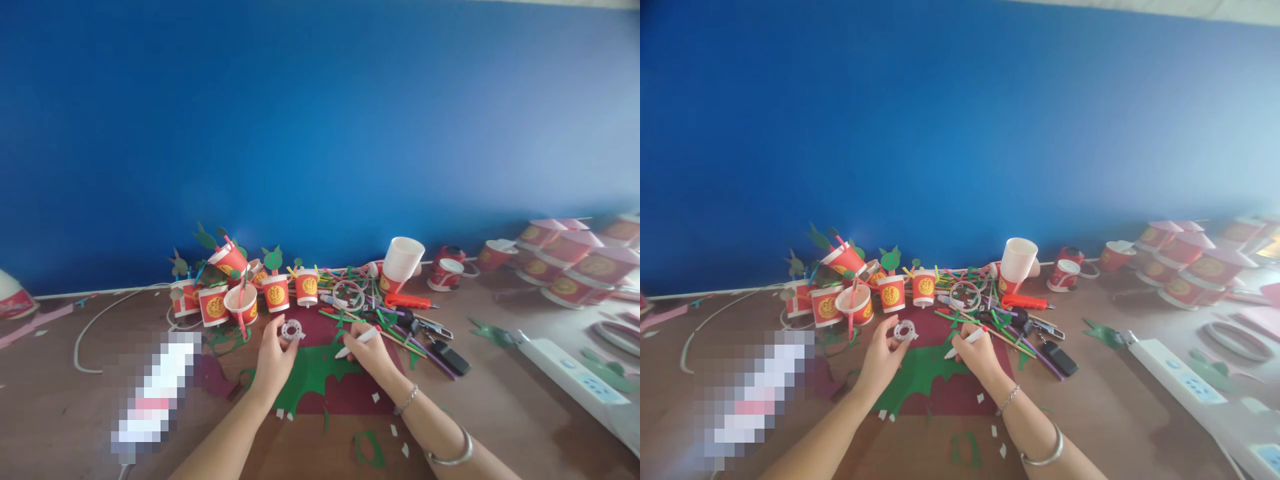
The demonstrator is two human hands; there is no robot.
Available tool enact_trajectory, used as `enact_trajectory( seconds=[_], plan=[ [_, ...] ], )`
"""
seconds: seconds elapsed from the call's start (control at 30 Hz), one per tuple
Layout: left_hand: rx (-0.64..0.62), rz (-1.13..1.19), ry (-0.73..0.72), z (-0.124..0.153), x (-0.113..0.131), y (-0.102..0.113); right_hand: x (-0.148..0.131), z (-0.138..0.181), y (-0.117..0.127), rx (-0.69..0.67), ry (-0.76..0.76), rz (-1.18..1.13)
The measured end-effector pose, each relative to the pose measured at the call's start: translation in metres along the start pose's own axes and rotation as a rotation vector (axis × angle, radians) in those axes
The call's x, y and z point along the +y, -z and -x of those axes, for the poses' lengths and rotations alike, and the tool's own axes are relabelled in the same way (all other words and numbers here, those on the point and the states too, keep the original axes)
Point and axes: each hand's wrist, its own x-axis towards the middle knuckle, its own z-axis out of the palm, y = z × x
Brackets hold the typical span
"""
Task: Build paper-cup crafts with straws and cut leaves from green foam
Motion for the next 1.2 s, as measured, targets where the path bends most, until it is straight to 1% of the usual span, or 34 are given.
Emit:
enact_trajectory(
  seconds=[0.2,0.43,0.53,0.67,1.2],
  plan=[
    [0.003,0.006,-0.019,-0.0002,-0.0018,-0.0005,0.0036,-0.0013,-0.0011,-0.023,0.04,0.036],
    [0.01,0.019,-0.027,-0.0004,-0.0037,-0.0014,0.0039,-0.0005,-0.0021,-0.047,-0.007,0.044],
    [-0.008,0.021,-0.014,-0.0005,-0.0043,-0.0013,0.0039,-0.0003,-0.0027,-0.048,-0.02,0.051],
    [-0.034,0.016,0.008,-0.0006,-0.0043,-0.0009,0.0031,-0.001,-0.0026,-0.043,-0.018,0.067],
    [-0.026,0.003,0.006,-0.0004,-0.0017,-0.0003,0.0009,0.0001,-0.0026,-0.037,-0.015,0.093]
  ],
)
